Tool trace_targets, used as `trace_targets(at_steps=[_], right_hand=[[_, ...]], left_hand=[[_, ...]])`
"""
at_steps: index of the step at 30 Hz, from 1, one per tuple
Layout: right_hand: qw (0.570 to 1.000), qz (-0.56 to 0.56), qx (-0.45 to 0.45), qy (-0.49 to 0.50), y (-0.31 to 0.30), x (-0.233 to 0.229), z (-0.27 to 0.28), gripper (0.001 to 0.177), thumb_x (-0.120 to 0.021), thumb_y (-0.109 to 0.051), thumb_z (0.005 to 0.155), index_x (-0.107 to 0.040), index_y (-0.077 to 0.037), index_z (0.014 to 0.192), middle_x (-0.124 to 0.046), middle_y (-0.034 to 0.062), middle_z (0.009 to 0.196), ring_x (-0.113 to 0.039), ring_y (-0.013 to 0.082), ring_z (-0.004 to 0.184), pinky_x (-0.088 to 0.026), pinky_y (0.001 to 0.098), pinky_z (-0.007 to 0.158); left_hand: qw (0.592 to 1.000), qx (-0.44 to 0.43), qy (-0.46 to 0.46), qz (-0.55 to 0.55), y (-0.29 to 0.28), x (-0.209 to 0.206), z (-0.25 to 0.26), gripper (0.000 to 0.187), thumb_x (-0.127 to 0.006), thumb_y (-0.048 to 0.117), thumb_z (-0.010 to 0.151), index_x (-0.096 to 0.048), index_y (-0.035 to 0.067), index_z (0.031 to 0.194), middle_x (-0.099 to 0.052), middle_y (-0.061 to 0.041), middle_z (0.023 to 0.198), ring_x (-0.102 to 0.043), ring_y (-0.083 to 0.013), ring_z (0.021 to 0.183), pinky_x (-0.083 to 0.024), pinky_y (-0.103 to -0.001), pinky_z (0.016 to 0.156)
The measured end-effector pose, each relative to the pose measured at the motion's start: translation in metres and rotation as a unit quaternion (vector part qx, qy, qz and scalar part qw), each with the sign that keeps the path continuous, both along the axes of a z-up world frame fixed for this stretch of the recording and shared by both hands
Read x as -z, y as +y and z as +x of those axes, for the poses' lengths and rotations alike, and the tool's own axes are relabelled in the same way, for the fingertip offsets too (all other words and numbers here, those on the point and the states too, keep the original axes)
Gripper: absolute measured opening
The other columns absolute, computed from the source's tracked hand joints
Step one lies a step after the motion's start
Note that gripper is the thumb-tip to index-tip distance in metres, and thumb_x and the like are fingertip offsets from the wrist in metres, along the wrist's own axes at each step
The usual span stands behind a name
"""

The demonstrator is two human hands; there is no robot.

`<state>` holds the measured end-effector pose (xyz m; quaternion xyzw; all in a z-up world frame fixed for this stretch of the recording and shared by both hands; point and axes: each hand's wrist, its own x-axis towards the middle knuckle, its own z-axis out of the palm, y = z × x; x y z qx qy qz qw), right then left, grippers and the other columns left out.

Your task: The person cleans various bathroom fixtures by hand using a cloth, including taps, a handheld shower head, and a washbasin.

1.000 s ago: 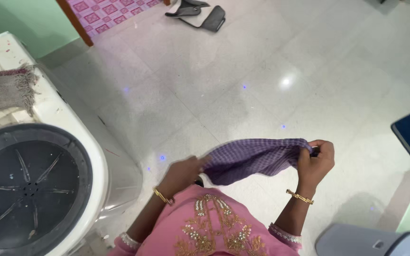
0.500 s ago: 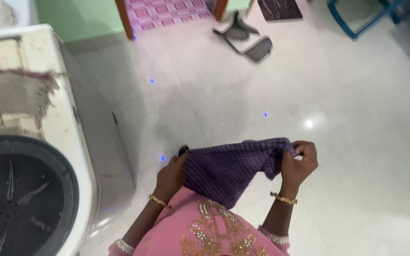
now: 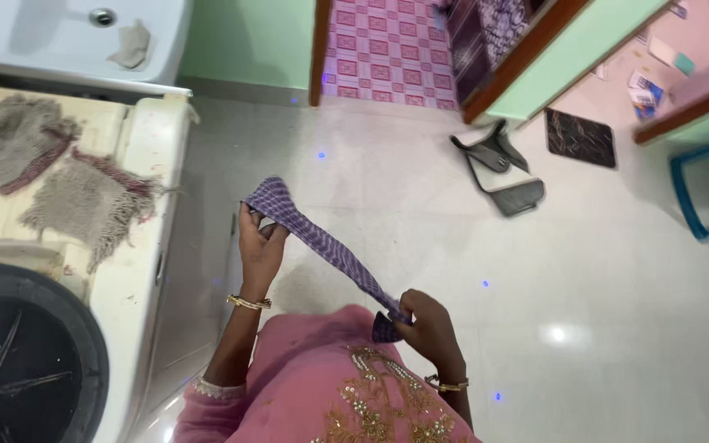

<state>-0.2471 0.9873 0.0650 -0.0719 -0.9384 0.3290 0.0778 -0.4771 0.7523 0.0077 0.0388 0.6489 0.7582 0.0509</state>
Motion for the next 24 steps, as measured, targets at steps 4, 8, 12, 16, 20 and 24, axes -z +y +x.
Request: trace_targets(at_steps=[4,8,12,16,20,24], right_hand=[[0.995,-0.027,-0.070,-0.064,0.032,0.012,-0.064,0.025,-0.070,0.002,0.068,-0.049,-0.006,0.080,-0.048,0.0095,0.074,-0.051,0.0277,0.065,-0.044,0.0375,0.061],[0.992,-0.010,-0.096,-0.080,0.074,0.018,-0.141,0.026,-0.068,0.003,0.067,-0.049,-0.007,0.082,-0.050,0.0087,0.075,-0.052,0.0270,0.067,-0.045,0.0366,0.062],[0.989,-0.002,-0.136,-0.050,0.125,0.020,-0.235,0.025,-0.066,0.004,0.067,-0.053,-0.006,0.085,-0.053,0.0092,0.081,-0.057,0.0273,0.072,-0.047,0.0366,0.064],[0.989,0.012,-0.145,-0.021,0.179,-0.003,-0.327,0.021,-0.067,0.003,0.073,-0.058,-0.006,0.090,-0.060,0.0097,0.085,-0.066,0.0270,0.077,-0.051,0.0362,0.068],[0.986,0.025,-0.158,0.056,0.221,-0.014,-0.421,0.011,-0.066,0.000,0.087,-0.066,-0.006,0.096,-0.069,0.0082,0.093,-0.069,0.0263,0.083,-0.054,0.0352,0.072],[0.982,0.066,-0.150,0.091,0.235,-0.018,-0.499,0.013,-0.068,-0.003,0.091,-0.071,-0.005,0.104,-0.071,0.0112,0.097,-0.069,0.0283,0.085,-0.053,0.0365,0.074]], left_hand=[[0.987,-0.088,-0.037,0.132,-0.010,0.013,-0.033,0.069,-0.064,-0.005,0.088,-0.031,-0.006,0.149,-0.061,-0.018,0.131,-0.069,-0.0198,0.106,-0.063,-0.030,0.086],[0.977,-0.196,-0.036,0.077,-0.004,0.029,-0.072,0.069,-0.070,-0.002,0.090,-0.033,-0.007,0.149,-0.063,-0.020,0.130,-0.069,-0.0210,0.107,-0.061,-0.030,0.086],[0.962,-0.270,0.023,0.011,0.015,0.033,-0.130,0.081,-0.075,0.001,0.088,-0.026,-0.008,0.152,-0.059,-0.021,0.134,-0.067,-0.0227,0.115,-0.059,-0.032,0.094],[0.919,-0.368,0.029,-0.136,0.048,0.002,-0.193,0.083,-0.081,0.009,0.088,-0.030,-0.008,0.152,-0.063,-0.021,0.130,-0.067,-0.0229,0.110,-0.058,-0.032,0.092],[0.881,-0.414,0.103,-0.207,0.067,-0.025,-0.248,0.078,-0.081,0.012,0.091,-0.035,-0.007,0.152,-0.066,-0.019,0.127,-0.067,-0.0217,0.112,-0.055,-0.032,0.096],[0.862,-0.443,0.133,-0.208,0.071,-0.034,-0.276,0.074,-0.080,0.014,0.095,-0.037,-0.007,0.151,-0.064,-0.019,0.127,-0.066,-0.0208,0.112,-0.055,-0.032,0.096]])
